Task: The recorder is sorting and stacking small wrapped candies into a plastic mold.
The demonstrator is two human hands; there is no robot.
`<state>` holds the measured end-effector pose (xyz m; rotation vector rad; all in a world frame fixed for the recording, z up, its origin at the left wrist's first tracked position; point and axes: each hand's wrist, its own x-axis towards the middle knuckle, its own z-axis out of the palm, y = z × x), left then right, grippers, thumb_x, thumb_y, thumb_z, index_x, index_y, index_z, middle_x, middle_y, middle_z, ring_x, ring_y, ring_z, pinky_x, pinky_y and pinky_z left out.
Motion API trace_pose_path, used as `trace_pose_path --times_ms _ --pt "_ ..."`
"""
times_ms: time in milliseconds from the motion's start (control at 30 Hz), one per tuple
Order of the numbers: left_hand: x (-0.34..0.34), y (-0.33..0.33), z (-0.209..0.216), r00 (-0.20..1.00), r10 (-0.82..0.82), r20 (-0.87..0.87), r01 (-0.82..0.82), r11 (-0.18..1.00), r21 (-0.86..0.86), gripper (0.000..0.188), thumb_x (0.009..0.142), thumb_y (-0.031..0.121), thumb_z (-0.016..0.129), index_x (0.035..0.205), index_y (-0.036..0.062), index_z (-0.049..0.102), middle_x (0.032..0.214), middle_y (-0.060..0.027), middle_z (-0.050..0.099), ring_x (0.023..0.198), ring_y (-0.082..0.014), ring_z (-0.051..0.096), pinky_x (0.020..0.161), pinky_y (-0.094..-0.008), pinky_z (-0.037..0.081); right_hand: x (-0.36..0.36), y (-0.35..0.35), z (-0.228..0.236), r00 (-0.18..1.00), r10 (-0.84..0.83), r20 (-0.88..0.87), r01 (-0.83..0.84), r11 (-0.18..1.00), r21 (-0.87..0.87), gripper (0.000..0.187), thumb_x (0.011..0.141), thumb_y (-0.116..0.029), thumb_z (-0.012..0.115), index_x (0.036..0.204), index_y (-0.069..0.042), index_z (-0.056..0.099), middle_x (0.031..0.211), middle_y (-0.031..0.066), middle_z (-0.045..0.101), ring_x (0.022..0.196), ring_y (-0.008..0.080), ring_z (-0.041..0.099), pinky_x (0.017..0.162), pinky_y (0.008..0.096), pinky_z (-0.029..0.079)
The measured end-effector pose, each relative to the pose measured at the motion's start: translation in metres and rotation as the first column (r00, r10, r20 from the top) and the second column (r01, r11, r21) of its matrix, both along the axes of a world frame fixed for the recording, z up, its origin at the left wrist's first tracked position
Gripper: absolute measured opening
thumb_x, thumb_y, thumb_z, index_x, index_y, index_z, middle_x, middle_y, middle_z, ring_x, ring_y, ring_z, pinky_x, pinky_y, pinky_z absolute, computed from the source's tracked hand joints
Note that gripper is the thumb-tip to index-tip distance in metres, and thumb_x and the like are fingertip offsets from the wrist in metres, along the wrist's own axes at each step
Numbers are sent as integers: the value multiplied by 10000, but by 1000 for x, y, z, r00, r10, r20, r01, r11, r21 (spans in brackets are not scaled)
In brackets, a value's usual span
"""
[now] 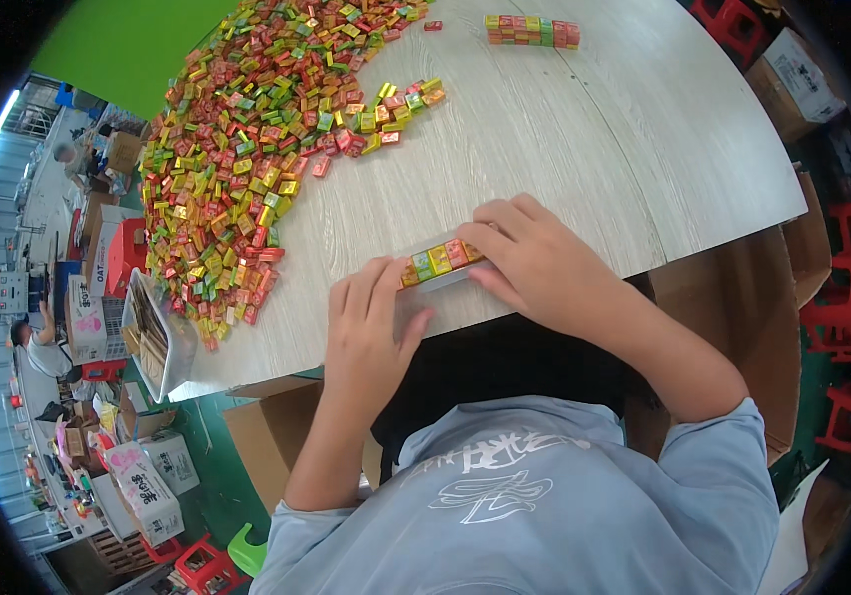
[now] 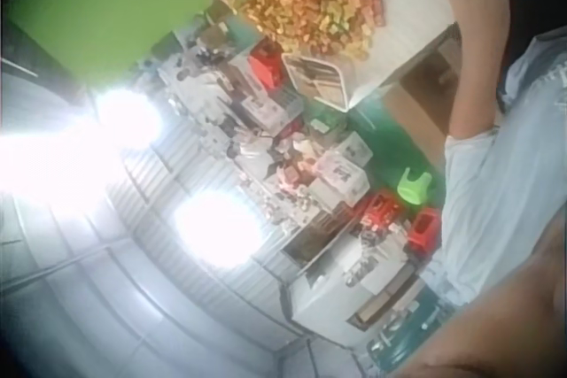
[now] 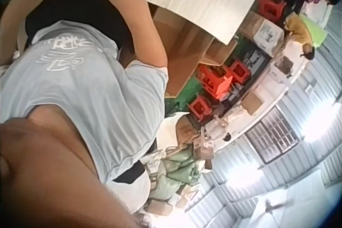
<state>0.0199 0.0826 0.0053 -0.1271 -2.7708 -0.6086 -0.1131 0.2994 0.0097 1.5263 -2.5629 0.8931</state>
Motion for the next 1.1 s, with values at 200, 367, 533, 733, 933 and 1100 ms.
trace_pose_path --times_ms 200,367,533,733,933,1100 --pt "19 3 -12 998 54 8 -53 990 -128 605 901 127 748 1468 27 564 1582 -183 508 1459 -413 456 1160 -510 403 29 8 -13 983 -97 -158 107 993 58 560 873 -123 769 1403 -63 599 1486 117 557 1305 346 537 1104 462 452" --pt "15 2 -11 998 55 -9 -55 998 -37 508 912 113 733 1397 37 605 1574 -193 515 1453 -420 465 1146 -510 414 36 10 -6 985 -114 -130 126 989 83 541 876 -142 770 1386 -72 605 1528 119 533 1423 351 483 1150 485 411" --pt "1 -11 -9 1000 4 -7 -3 998 60 360 897 107 756 1242 56 665 1441 -179 589 1320 -397 559 1080 -501 464 7 4 6 998 -6 -63 6 1000 -13 369 871 -181 798 1195 -70 663 1433 132 592 1350 356 551 1115 477 439" --pt "-8 -15 -4 999 -41 -9 41 976 216 292 862 65 791 1137 54 693 1328 -159 643 1203 -373 605 1044 -469 492 -15 3 9 987 142 75 -144 989 28 255 879 -224 810 1021 -70 664 1230 111 685 1135 329 645 1014 450 493" --pt "-8 -20 -5 999 -42 -12 44 966 255 446 835 89 830 1243 59 654 1313 -145 638 1212 -377 594 1054 -470 485 -19 -3 19 977 212 20 -213 971 107 193 921 -228 776 979 -68 684 1182 114 699 1073 318 671 956 434 526" --pt "-6 -26 -8 999 -30 25 20 939 343 625 788 69 868 1346 34 588 1302 -169 644 1220 -369 597 1059 -445 489 -23 -3 24 951 280 -132 -265 957 118 195 923 -206 763 965 -39 673 1085 126 716 1000 325 695 899 422 559"
